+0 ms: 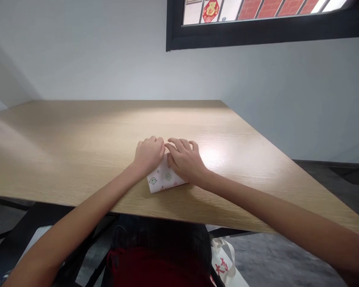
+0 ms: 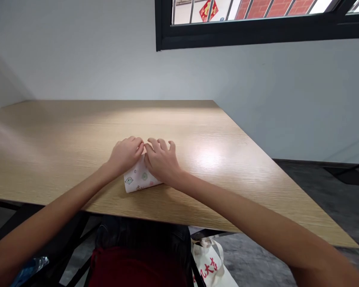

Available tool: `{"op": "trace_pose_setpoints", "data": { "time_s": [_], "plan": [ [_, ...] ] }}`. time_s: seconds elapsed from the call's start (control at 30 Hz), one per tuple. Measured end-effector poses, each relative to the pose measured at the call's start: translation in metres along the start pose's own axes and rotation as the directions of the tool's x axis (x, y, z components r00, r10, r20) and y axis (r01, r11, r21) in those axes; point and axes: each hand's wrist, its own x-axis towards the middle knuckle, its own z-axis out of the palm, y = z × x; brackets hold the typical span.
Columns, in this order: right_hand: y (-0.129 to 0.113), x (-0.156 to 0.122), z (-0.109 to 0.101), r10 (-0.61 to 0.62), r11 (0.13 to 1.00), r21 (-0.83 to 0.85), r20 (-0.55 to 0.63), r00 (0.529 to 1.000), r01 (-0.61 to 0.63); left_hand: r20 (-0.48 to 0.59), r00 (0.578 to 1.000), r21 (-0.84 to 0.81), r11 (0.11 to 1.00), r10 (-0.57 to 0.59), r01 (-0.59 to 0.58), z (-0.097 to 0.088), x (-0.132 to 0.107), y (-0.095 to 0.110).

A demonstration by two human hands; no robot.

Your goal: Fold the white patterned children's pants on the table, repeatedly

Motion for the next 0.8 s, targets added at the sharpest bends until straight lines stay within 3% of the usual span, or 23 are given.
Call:
{"op": "trace_pose_setpoints", "data": {
  "time_s": [0.1, 0.2, 0.33, 0.43, 0.5, 0.63, 0.8],
  "plan": [
    [0.007, 0.012, 0.012, 0.085, 0.996, 0.021, 0.199, 0.976, -0.091, 0.002, 1.000, 0.023, 1.000, 0.008, -0.008, 0.015, 0.012, -0.001],
    [0.030, 0.005, 0.009, 0.212, 0.942, 0.174, 0.351, 0.912, -0.286, 0.005, 1.000, 0.001, 1.000, -0.020, 0.020, 0.023, 0.008, -0.023],
    [0.045, -0.041, -0.018, 0.365, 0.834, 0.334, 0.263, 0.893, -0.439, 0.016, 0.996, -0.121, 0.989, -0.085, 0.087, 0.014, -0.009, -0.053],
    [0.035, -0.079, -0.033, 0.380, 0.758, 0.443, 0.295, 0.876, -0.478, 0.122, 0.991, -0.301, 0.950, -0.054, 0.088, 0.006, -0.008, -0.054],
    [0.026, -0.090, -0.034, 0.345, 0.743, 0.482, 0.319, 0.883, -0.464, 0.212, 0.977, -0.416, 0.905, 0.008, 0.083, 0.006, -0.001, -0.046],
    [0.026, -0.068, -0.023, 0.316, 0.751, 0.487, 0.329, 0.890, -0.447, 0.346, 0.935, -0.528, 0.840, 0.082, 0.122, 0.009, 0.001, -0.029],
    [0.044, -0.025, -0.014, 0.358, 0.737, 0.435, 0.397, 0.845, -0.517, 0.339, 0.941, -0.555, 0.811, 0.014, 0.188, -0.004, -0.049, -0.019]
  ]
}}
